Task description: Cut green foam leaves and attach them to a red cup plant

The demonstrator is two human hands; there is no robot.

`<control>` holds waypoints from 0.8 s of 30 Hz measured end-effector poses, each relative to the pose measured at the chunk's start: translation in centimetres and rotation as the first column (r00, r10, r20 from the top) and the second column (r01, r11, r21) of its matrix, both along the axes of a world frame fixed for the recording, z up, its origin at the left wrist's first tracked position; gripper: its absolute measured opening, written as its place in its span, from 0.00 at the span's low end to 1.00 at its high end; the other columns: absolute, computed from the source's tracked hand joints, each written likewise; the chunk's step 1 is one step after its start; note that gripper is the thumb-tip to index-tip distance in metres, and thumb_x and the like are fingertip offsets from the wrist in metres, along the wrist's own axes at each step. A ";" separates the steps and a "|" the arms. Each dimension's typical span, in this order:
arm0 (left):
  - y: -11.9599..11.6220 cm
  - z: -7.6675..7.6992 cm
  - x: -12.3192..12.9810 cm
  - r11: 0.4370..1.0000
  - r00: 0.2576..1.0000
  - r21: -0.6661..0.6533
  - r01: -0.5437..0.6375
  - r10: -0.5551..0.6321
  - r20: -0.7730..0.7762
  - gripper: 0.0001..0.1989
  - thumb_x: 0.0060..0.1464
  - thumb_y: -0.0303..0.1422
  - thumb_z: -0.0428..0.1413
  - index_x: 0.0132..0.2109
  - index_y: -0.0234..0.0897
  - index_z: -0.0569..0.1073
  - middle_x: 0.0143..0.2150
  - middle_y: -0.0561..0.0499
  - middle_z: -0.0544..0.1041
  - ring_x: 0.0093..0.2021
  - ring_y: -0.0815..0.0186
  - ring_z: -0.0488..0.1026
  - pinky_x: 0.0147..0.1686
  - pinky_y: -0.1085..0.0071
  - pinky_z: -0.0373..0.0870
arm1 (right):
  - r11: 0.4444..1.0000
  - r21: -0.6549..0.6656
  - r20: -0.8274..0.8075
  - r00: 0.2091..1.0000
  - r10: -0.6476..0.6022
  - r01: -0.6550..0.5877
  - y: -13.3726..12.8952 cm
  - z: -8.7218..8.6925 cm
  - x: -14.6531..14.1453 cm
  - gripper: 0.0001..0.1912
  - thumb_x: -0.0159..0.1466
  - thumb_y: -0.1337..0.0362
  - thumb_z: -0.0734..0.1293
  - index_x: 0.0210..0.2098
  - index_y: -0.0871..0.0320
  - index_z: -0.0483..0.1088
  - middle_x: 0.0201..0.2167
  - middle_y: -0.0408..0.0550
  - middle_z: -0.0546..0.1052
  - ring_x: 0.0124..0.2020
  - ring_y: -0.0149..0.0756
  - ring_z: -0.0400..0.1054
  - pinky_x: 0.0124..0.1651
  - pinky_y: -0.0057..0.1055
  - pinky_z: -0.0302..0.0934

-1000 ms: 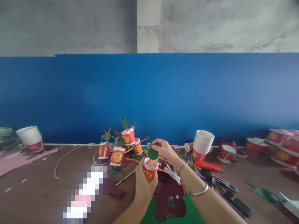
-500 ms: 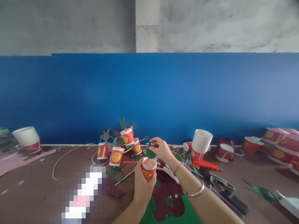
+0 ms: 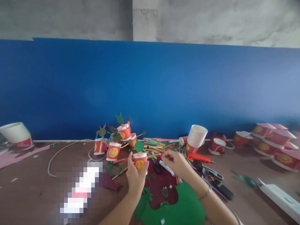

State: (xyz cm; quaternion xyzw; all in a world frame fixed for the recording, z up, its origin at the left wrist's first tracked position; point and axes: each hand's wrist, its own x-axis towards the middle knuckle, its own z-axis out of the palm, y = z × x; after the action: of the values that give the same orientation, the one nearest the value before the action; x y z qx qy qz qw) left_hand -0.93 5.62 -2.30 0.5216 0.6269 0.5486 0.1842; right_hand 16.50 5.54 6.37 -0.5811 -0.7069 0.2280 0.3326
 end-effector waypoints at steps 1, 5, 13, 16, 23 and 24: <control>0.0 0.0 0.0 1.000 1.000 -0.019 -0.009 0.008 -0.004 0.36 0.48 0.45 0.56 0.60 0.36 0.53 0.53 0.36 0.68 0.51 0.49 0.69 0.45 0.56 0.67 | 0.994 -0.084 0.089 0.993 0.081 -0.073 -0.8 -0.4 0.0 0.09 0.55 0.66 0.60 0.23 0.59 0.70 0.19 0.43 0.74 0.22 0.32 0.65 0.26 0.26 0.54; 0.1 -0.5 0.0 0.999 1.000 0.041 0.011 -0.011 0.009 0.35 0.50 0.40 0.55 0.61 0.36 0.52 0.52 0.38 0.70 0.50 0.53 0.71 0.46 0.59 0.67 | 0.950 -0.270 0.321 0.916 0.240 -0.154 -2.9 -1.7 -1.1 0.09 0.50 0.70 0.61 0.26 0.57 0.74 0.26 0.44 0.77 0.28 0.33 0.69 0.28 0.25 0.54; 0.1 -1.5 -0.2 0.993 0.998 0.105 0.061 -0.063 0.014 0.30 0.54 0.35 0.51 0.62 0.35 0.51 0.55 0.37 0.67 0.54 0.55 0.68 0.49 0.60 0.66 | 0.920 -0.301 0.415 0.835 0.362 -0.250 -3.7 -3.0 -1.3 0.17 0.49 0.75 0.60 0.34 0.56 0.73 0.35 0.47 0.77 0.38 0.36 0.69 0.37 0.26 0.55; 0.0 -1.5 -0.2 0.990 0.998 0.129 0.056 -0.053 -0.020 0.29 0.55 0.34 0.50 0.62 0.34 0.51 0.60 0.35 0.62 0.59 0.53 0.61 0.54 0.57 0.61 | 0.918 -0.315 0.428 0.828 0.364 -0.241 -3.8 -3.0 -0.4 0.19 0.46 0.76 0.61 0.36 0.57 0.72 0.37 0.48 0.76 0.39 0.37 0.68 0.38 0.27 0.54; -0.2 -1.5 -0.3 0.971 1.000 0.239 -0.017 0.014 0.012 0.27 0.53 0.34 0.52 0.59 0.32 0.57 0.55 0.35 0.64 0.56 0.52 0.63 0.54 0.53 0.60 | 0.902 -0.369 0.472 0.791 0.390 -0.225 -4.3 -2.5 -0.6 0.15 0.47 0.74 0.62 0.33 0.56 0.73 0.34 0.48 0.77 0.37 0.39 0.69 0.34 0.28 0.52; -0.3 -1.3 -0.3 0.966 0.999 0.259 -0.024 0.015 0.037 0.26 0.54 0.34 0.52 0.59 0.33 0.57 0.55 0.36 0.64 0.56 0.53 0.63 0.55 0.53 0.60 | 0.904 -0.368 0.478 0.790 0.383 -0.216 -4.3 -2.4 -0.6 0.15 0.47 0.74 0.61 0.33 0.56 0.73 0.34 0.48 0.77 0.37 0.39 0.69 0.34 0.28 0.52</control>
State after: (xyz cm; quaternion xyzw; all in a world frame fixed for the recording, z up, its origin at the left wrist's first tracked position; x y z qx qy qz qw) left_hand -1.24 5.28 -3.57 0.5254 0.5517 0.6366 0.1195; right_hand 15.88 1.20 4.02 -0.5432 -0.8134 0.2079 -0.0111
